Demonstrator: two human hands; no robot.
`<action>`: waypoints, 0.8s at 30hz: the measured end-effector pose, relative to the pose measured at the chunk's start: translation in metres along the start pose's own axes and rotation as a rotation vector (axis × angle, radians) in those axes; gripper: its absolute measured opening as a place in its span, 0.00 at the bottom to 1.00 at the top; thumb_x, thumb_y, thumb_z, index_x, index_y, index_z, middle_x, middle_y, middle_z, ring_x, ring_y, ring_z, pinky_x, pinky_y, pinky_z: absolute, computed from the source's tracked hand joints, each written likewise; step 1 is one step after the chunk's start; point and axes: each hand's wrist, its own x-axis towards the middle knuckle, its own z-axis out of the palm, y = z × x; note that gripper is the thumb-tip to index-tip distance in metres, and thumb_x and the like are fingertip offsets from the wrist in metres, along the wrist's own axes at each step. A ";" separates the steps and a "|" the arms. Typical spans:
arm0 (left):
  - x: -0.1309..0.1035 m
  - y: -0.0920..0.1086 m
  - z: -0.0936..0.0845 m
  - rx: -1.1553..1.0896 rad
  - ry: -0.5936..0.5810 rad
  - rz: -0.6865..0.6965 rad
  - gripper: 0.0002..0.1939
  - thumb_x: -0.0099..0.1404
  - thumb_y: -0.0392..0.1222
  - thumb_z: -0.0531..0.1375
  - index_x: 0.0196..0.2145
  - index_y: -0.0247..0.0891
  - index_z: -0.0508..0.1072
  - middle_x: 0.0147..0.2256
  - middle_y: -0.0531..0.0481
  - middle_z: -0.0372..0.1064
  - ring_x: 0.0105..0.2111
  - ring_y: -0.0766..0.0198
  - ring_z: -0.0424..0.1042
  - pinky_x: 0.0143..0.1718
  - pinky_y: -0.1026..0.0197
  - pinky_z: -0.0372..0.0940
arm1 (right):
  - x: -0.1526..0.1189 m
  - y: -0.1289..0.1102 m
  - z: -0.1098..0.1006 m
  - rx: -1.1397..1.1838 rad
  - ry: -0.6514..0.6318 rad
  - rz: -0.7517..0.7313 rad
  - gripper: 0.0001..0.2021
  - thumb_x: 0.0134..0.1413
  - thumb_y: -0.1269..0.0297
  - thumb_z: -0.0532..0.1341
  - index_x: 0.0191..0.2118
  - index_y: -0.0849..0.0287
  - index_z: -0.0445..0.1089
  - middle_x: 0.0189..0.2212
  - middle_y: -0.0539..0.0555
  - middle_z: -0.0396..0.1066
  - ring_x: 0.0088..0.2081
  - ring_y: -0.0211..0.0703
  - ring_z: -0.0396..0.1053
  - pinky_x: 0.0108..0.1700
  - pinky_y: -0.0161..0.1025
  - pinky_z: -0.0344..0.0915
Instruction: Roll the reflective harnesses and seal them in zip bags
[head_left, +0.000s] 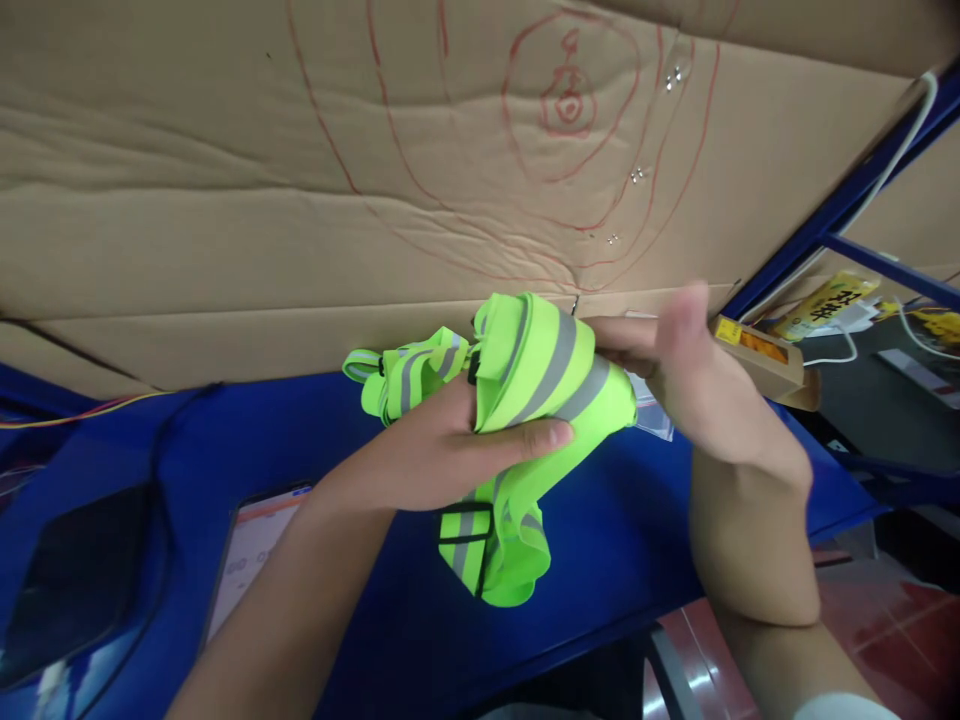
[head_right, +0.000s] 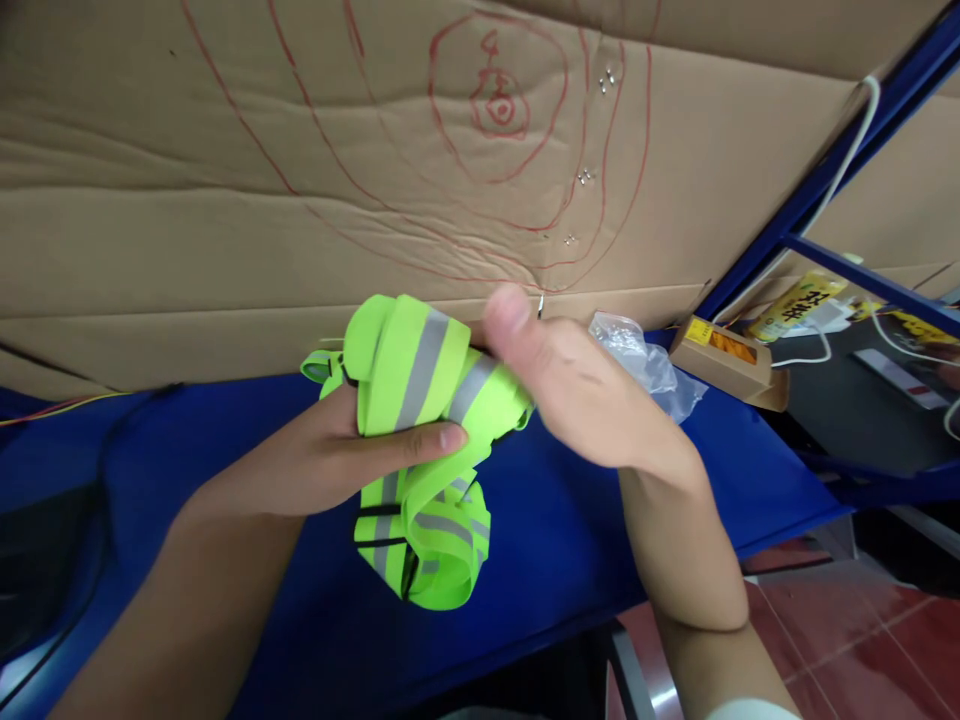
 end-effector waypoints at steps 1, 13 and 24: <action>0.000 0.001 0.001 0.001 0.026 -0.004 0.18 0.64 0.49 0.70 0.49 0.41 0.79 0.49 0.50 0.79 0.56 0.50 0.75 0.59 0.53 0.70 | -0.001 -0.002 0.001 -0.079 -0.018 -0.018 0.26 0.67 0.39 0.57 0.42 0.56 0.81 0.33 0.52 0.78 0.38 0.46 0.77 0.45 0.42 0.76; 0.007 -0.009 -0.002 -0.149 -0.322 -0.094 0.12 0.68 0.45 0.66 0.45 0.36 0.78 0.34 0.48 0.80 0.35 0.62 0.80 0.41 0.59 0.75 | 0.010 0.012 -0.004 0.234 0.111 0.181 0.23 0.61 0.40 0.64 0.45 0.57 0.79 0.29 0.52 0.79 0.28 0.46 0.78 0.27 0.39 0.74; -0.001 -0.001 -0.016 0.120 -0.234 0.048 0.12 0.72 0.49 0.62 0.41 0.38 0.79 0.38 0.49 0.81 0.42 0.60 0.80 0.46 0.61 0.72 | 0.029 0.035 0.014 0.171 -0.090 0.122 0.19 0.67 0.46 0.61 0.52 0.54 0.75 0.37 0.50 0.79 0.28 0.35 0.72 0.30 0.32 0.71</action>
